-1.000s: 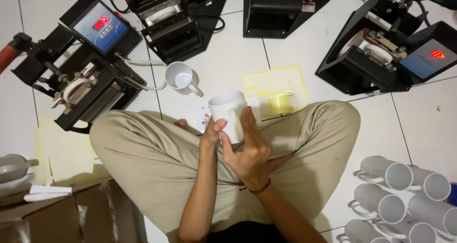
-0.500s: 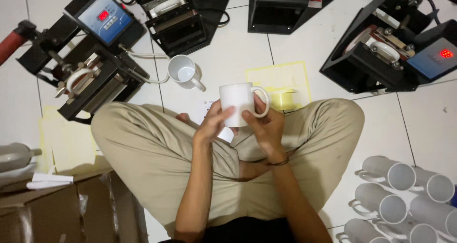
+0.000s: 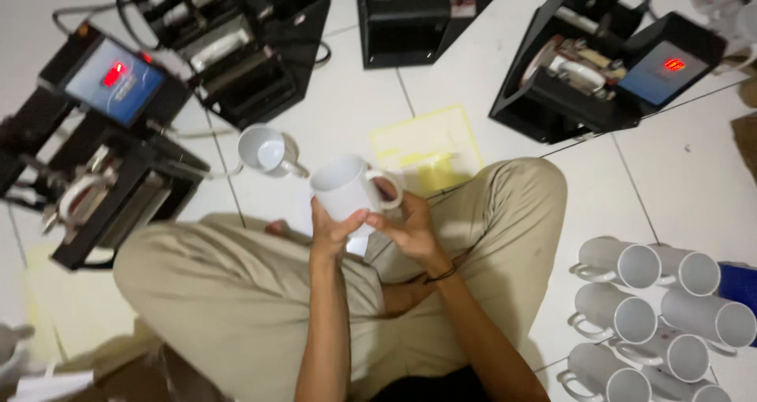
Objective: The person places a mug into a heat press, closes the lever, and then removes another mug from a different press. Later, the person applies a small adhesive print to a white mug by hand.
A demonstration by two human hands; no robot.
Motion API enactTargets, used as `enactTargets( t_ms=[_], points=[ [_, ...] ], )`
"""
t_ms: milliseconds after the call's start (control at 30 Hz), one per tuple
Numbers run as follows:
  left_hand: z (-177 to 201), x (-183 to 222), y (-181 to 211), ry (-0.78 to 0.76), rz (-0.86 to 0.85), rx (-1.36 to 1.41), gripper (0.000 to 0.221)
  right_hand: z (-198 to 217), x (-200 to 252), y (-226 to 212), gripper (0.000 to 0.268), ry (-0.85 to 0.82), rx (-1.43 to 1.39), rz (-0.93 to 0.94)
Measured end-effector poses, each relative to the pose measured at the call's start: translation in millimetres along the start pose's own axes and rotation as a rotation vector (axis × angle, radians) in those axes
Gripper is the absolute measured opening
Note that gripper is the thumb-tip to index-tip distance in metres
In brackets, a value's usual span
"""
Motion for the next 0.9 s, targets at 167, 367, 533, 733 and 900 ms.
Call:
enactTargets(
  t_ms=[167, 367, 533, 733, 900],
  points=[
    [18.3, -6.4, -4.4, 0.045, -0.018, -0.156, 0.099, 58.2, -13.7, -12.6, 0.045, 0.252, 0.253, -0.002],
    [10.8, -13.9, 6.0, 0.025, -0.044, -0.22, 0.093, 69.6, -28.9, -28.6, 0.044, 0.518, 1.169, 0.042],
    [2.9, -16.2, 13.7, 0.011, -0.081, -0.161, 0.08, 67.3, -48.8, 7.5, 0.051, 0.508, 1.232, -0.047],
    [13.4, -15.1, 14.1, 0.002, -0.088, -0.063, 0.078, 77.6, -56.0, 27.3, 0.048, 0.502, 1.153, -0.247],
    [3.4, -17.7, 23.8, -0.008, -0.143, 0.027, 0.075, 88.7, -49.3, 24.9, 0.052, 0.615, 0.974, -0.133]
  ],
)
Point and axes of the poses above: each hand's wrist, its own x-axis away from the middle knuckle, its own z-axis out of the back of the hand, y = z × x, the point moved 8 cm from there along -x, towards the middle knuckle, and after that the axes turned 2 degrees about -z, right-handed, at the moved point
